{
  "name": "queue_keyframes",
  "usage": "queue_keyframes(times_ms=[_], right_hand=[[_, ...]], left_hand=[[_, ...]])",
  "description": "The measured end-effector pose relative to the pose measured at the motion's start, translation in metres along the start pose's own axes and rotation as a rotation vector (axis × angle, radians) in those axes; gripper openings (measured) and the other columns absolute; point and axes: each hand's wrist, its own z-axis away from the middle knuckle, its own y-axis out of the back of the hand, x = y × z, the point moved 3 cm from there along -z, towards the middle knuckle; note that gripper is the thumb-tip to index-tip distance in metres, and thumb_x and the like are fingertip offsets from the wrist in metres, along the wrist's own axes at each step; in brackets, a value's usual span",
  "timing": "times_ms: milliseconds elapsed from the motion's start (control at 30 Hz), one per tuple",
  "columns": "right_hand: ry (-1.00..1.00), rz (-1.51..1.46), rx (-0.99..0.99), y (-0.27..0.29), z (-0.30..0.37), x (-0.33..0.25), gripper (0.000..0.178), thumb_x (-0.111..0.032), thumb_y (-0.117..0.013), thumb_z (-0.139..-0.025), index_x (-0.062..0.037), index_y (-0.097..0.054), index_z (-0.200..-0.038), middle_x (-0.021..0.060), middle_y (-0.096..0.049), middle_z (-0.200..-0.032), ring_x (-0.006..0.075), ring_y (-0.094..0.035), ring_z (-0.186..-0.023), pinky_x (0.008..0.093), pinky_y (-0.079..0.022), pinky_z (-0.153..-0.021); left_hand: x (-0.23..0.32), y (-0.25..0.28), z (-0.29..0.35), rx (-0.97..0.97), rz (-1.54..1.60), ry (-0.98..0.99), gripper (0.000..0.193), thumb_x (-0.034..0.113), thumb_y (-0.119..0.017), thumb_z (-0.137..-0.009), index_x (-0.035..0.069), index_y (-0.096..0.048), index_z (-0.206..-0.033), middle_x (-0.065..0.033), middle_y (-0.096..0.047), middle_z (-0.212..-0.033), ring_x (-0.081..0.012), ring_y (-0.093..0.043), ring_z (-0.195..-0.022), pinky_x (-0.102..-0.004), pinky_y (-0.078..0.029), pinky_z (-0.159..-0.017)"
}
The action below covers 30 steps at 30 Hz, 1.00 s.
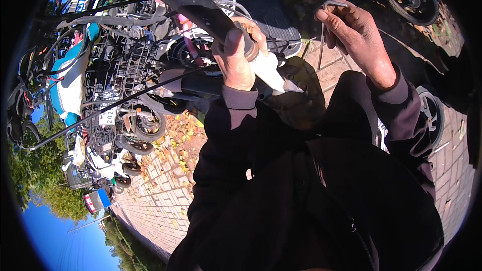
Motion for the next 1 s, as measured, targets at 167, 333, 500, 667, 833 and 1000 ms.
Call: queue_keyframes(times_ms=[167, 333, 500, 667, 833, 1000], right_hand=[[-0.055, -0.389, 0.103, 0.004, 0.016, -0.009, 0.024, -0.025, -0.065, -0.102, -0.0026, -0.067, -0.108, 0.0045, -0.066, -0.083, 0.0164, -0.073, -0.084, 0.0255, -0.057, -0.066], [-0.002, -0.491, 0.075, -0.006, 0.035, -0.003, 0.024, -0.025, -0.063, -0.103, -0.0024, -0.066, -0.108, 0.0085, -0.069, -0.091, 0.0214, -0.075, -0.093, 0.029, -0.061, -0.069], [-0.112, -0.494, 0.134, 0.003, 0.055, -0.006, 0.02, -0.021, -0.056, -0.106, -0.0025, -0.062, -0.11, 0.0066, -0.067, -0.089, 0.0144, -0.071, -0.08, 0.0208, -0.052, -0.057], [-0.11, -0.25, 0.115, -0.022, 0.062, 0.002, 0.023, -0.019, -0.057, -0.106, -0.0016, -0.06, -0.121, 0.0006, -0.061, -0.09, 0.0045, -0.052, -0.068, 0.0176, -0.036, -0.053], [0.042, 0.001, -0.018, -0.037, 0.07, 0.006, 0.022, -0.013, -0.059, -0.105, -0.0008, -0.063, -0.123, -0.0014, -0.058, -0.086, 0.004, -0.05, -0.064, 0.0204, -0.042, -0.058], [-0.544, -0.694, -0.252, -0.04, 0.073, 0.013, 0.028, -0.018, -0.062, -0.103, -0.0012, -0.065, -0.125, -0.0041, -0.047, -0.071, 0.0044, -0.037, -0.054, 0.0216, -0.033, -0.049]], left_hand=[[0.001, 0.0, -0.001, -0.036, -0.007, -0.005, 0.055, 0.054, -0.071, -0.089, 0.001, -0.06, -0.093, -0.0082, -0.061, -0.076, -0.0176, -0.06, -0.059, -0.0301, -0.048, -0.052], [-0.001, 0.001, 0.0, 0.022, -0.062, 0.004, 0.062, 0.062, -0.068, -0.087, 0.001, -0.061, -0.092, -0.0097, -0.062, -0.076, -0.0196, -0.062, -0.065, -0.0302, -0.049, -0.054], [-0.001, 0.001, -0.001, 0.071, -0.131, -0.015, 0.062, 0.062, -0.066, -0.086, 0.0, -0.062, -0.088, -0.0107, -0.063, -0.077, -0.0193, -0.063, -0.067, -0.0301, -0.05, -0.057], [0.002, 0.0, -0.001, -0.023, -0.131, -0.036, 0.061, 0.062, -0.067, -0.086, 0.001, -0.062, -0.089, -0.0108, -0.063, -0.076, -0.0203, -0.062, -0.06, -0.0318, -0.05, -0.056], [-0.001, 0.001, 0.002, 0.073, -0.037, 0.007, 0.055, 0.055, -0.071, -0.087, 0.001, -0.061, -0.092, -0.0097, -0.061, -0.073, -0.0204, -0.06, -0.054, -0.0319, -0.049, -0.051], [-0.001, -0.002, 0.001, 0.077, -0.034, 0.003, 0.057, 0.057, -0.071, -0.086, 0.001, -0.061, -0.093, -0.0093, -0.061, -0.072, -0.0203, -0.06, -0.055, -0.0323, -0.049, -0.051]])
